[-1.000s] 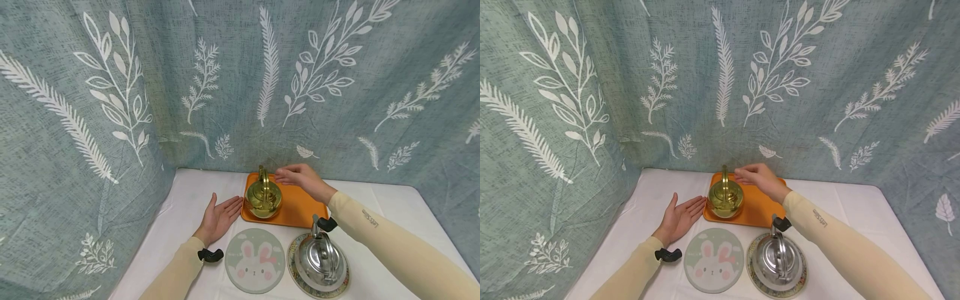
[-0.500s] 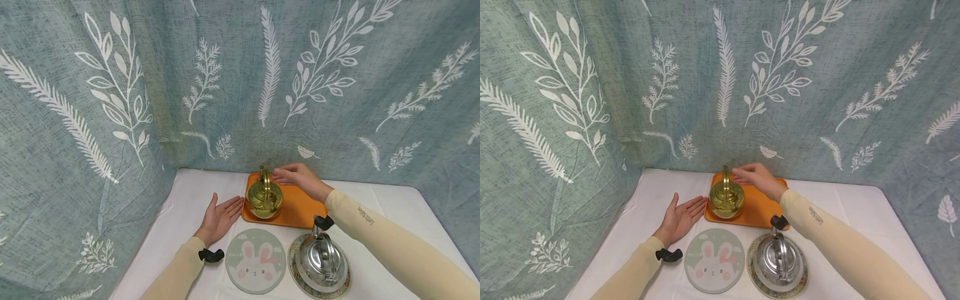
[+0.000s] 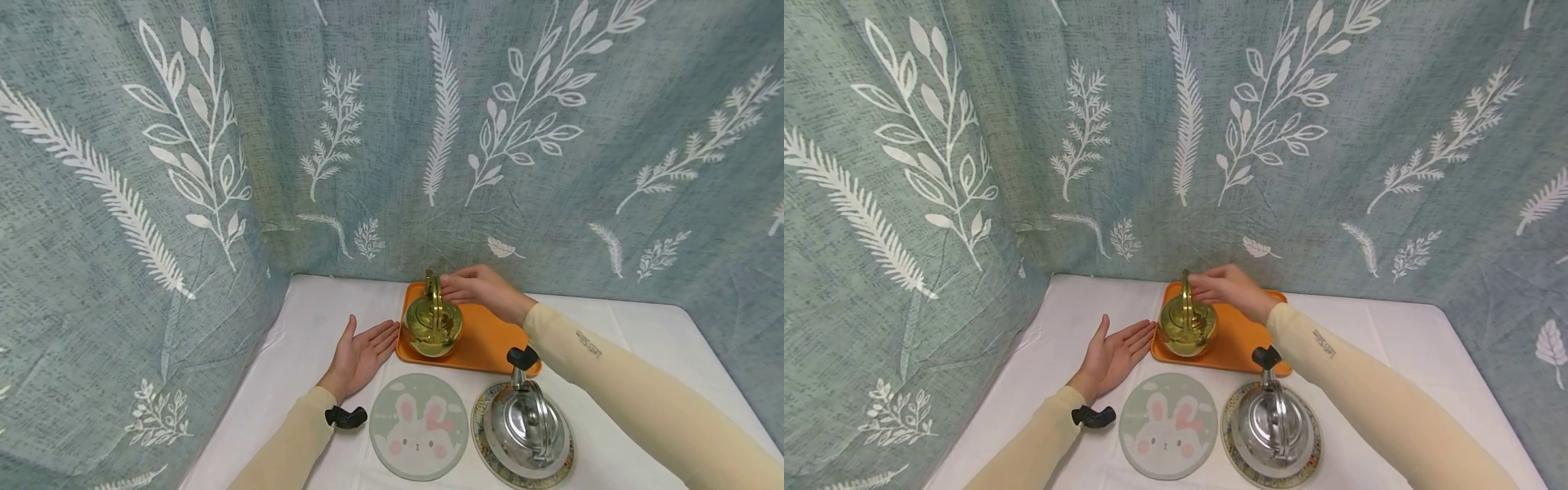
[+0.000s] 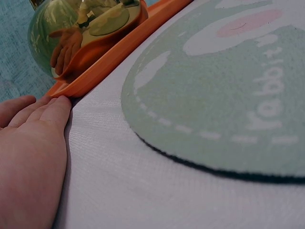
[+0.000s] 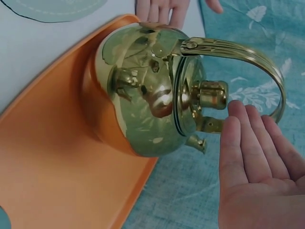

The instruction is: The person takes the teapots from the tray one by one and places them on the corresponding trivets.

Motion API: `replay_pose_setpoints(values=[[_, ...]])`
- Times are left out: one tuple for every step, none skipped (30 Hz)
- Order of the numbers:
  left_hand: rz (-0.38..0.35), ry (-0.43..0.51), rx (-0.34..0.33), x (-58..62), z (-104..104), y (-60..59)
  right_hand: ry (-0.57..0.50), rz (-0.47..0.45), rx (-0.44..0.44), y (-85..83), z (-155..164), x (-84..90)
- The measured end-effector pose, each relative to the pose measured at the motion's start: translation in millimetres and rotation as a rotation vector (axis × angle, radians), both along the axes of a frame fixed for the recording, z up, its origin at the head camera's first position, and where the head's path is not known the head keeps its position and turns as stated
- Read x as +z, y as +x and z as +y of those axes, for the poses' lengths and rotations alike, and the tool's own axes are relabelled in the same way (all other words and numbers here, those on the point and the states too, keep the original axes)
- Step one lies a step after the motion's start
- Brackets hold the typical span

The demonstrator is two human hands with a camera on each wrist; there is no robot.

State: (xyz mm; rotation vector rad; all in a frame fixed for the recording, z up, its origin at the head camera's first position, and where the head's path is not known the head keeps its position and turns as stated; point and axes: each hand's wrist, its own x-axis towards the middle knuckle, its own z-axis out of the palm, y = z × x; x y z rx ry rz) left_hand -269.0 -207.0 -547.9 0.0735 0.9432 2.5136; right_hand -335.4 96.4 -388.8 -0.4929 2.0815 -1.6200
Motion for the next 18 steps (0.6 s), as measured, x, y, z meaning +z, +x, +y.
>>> replay_pose_setpoints(values=[[-0.002, 0.0, 0.001, 0.2, 0.0, 0.3, 0.003, -0.008, -0.003, 0.1, -1.0, 0.0], [-0.004, 0.001, 0.002, 0.3, 0.0, 0.5, 0.002, -0.021, -0.006, 0.2, -1.8, 0.0], [-0.005, 0.0, 0.003, 0.3, 0.1, 0.6, 0.002, -0.033, -0.01, 0.4, -2.6, 0.1], [-0.007, 0.002, 0.005, 0.2, -0.2, 1.0, 0.002, -0.045, -0.012, 0.4, -3.7, 0.3], [-0.013, 0.005, 0.008, 0.2, -0.4, 1.3, 0.0, -0.058, -0.015, 0.5, -4.8, 0.5], [-0.014, 0.009, 0.01, 0.0, -0.7, 1.6, -0.003, -0.072, -0.016, 0.6, -5.8, 0.7], [-0.02, 0.011, 0.012, 0.2, -0.6, 1.1, -0.008, -0.085, -0.018, 0.6, -6.2, 1.0], [-0.02, 0.012, 0.013, 0.3, -0.5, 0.9, -0.014, -0.096, -0.018, 0.7, -6.5, 1.1], [-0.02, 0.013, 0.013, 0.3, -0.4, 0.6, -0.018, -0.105, -0.016, 0.9, -6.8, 1.1], [-0.02, 0.015, 0.013, 0.4, -0.3, 0.4, -0.023, -0.115, -0.016, 1.0, -7.0, 1.1], [-0.013, 0.014, 0.012, 0.4, -0.3, 0.5, -0.026, -0.122, -0.015, 1.2, -7.1, 1.0], [-0.016, 0.015, 0.012, 0.6, -0.2, 0.3, -0.028, -0.128, -0.013, 1.4, -7.1, 0.8], [-0.018, 0.013, 0.011, 0.7, -0.2, 0.3, -0.031, -0.136, -0.013, 1.5, -7.2, 0.5], [-0.019, 0.013, 0.011, 0.6, -0.1, 0.2, -0.031, -0.141, -0.012, 1.8, -7.2, 0.2], [-0.021, 0.013, 0.01, 0.5, -0.1, 0.3, -0.031, -0.148, -0.015, 2.0, -7.4, 0.0], [-0.015, 0.012, 0.008, 0.2, -0.1, 0.4, -0.032, -0.154, -0.016, 2.4, -7.6, -0.3], [-0.018, 0.012, 0.009, 0.1, 0.0, 0.6, -0.034, -0.159, -0.016, 2.9, -8.0, -0.5], [-0.026, 0.012, 0.013, 0.2, 0.1, 0.6, -0.037, -0.164, -0.015, 3.2, -8.5, -1.0]])
